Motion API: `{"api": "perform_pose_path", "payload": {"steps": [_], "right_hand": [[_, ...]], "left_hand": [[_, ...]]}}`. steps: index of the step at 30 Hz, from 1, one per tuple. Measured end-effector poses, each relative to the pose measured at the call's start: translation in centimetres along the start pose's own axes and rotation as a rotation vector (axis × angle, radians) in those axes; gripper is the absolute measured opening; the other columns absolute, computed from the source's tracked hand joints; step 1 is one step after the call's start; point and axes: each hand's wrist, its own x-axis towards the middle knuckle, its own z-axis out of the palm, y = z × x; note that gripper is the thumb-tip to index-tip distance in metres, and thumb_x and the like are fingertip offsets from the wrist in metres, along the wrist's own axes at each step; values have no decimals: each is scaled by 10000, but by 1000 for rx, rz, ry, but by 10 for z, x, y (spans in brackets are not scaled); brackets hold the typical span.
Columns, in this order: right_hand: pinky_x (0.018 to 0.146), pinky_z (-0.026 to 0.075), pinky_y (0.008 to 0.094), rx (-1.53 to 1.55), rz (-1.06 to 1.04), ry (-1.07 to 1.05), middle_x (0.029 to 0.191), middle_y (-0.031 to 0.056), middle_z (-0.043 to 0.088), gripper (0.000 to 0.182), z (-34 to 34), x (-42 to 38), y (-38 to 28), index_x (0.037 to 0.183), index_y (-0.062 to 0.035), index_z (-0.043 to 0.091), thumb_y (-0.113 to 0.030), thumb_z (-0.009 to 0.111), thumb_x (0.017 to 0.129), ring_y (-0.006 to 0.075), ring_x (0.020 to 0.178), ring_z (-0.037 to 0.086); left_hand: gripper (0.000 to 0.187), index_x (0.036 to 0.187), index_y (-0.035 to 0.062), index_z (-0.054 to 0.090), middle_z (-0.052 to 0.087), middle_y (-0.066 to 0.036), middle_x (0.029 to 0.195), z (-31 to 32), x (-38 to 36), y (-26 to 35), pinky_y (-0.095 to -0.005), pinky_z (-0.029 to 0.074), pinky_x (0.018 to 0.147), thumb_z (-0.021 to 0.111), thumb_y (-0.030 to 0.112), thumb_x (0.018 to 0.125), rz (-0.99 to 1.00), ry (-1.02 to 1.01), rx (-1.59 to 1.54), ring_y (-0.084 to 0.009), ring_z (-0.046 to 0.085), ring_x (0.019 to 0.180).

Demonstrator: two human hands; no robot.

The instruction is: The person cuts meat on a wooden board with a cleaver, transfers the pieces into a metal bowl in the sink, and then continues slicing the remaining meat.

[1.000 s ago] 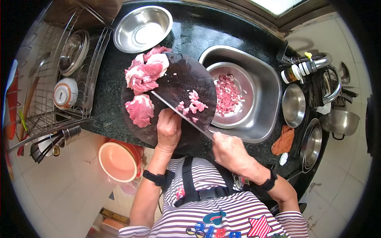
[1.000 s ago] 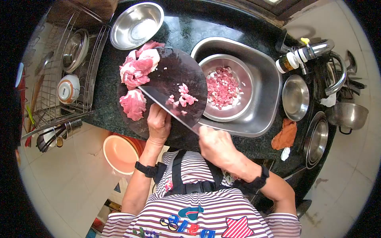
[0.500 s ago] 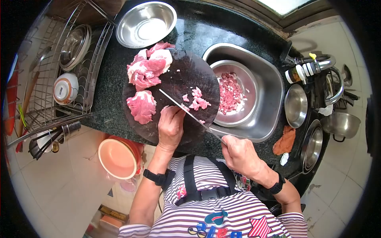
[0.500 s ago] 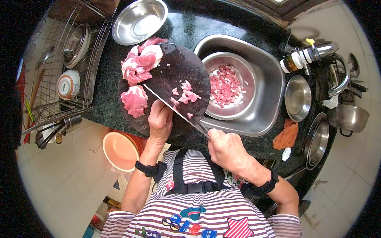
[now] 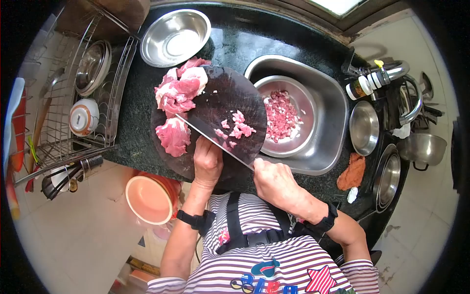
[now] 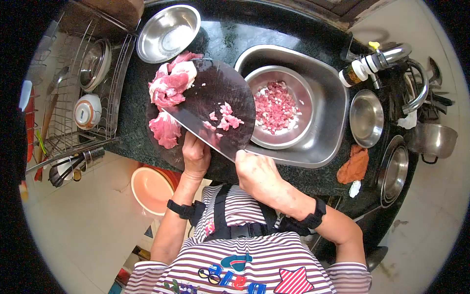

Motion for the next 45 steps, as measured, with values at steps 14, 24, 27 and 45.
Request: {"api": "perform_pose_path", "payload": {"steps": [14, 24, 27, 45], "right_hand": [[589, 473, 515, 132, 43, 93, 695, 243, 605, 77, -25, -30, 6, 868, 19, 534, -23, 590, 834, 445, 672, 614], [585, 482, 514, 131, 76, 4, 697, 238, 609, 76, -10, -34, 1, 866, 12, 528, -31, 585, 842, 441, 659, 615], [586, 476, 517, 132, 84, 35, 699, 237, 606, 78, -9, -34, 4, 868, 10, 520, -28, 584, 842, 442, 665, 614], [497, 420, 359, 481, 525, 384, 602, 70, 567, 100, -28, -70, 51, 891, 39, 559, -55, 570, 926, 196, 486, 557]], "left_hand": [[296, 1051, 18, 685, 648, -145, 1108, -22, -4, 7, -397, 511, 882, 734, -46, 766, -144, 126, -18, -327, 624, 1018], [405, 1144, 16, 653, 640, -141, 1130, -35, -7, 2, -402, 503, 903, 751, 12, 751, -197, -14, 121, -323, 615, 1024], [377, 1129, 21, 657, 654, -142, 1098, -35, -3, 2, -394, 517, 881, 722, -15, 759, -204, -14, 83, -317, 632, 999], [243, 1159, -15, 645, 693, -104, 1081, -13, 34, 20, -285, 536, 878, 573, -43, 929, -420, 23, -369, -159, 669, 981]]}}
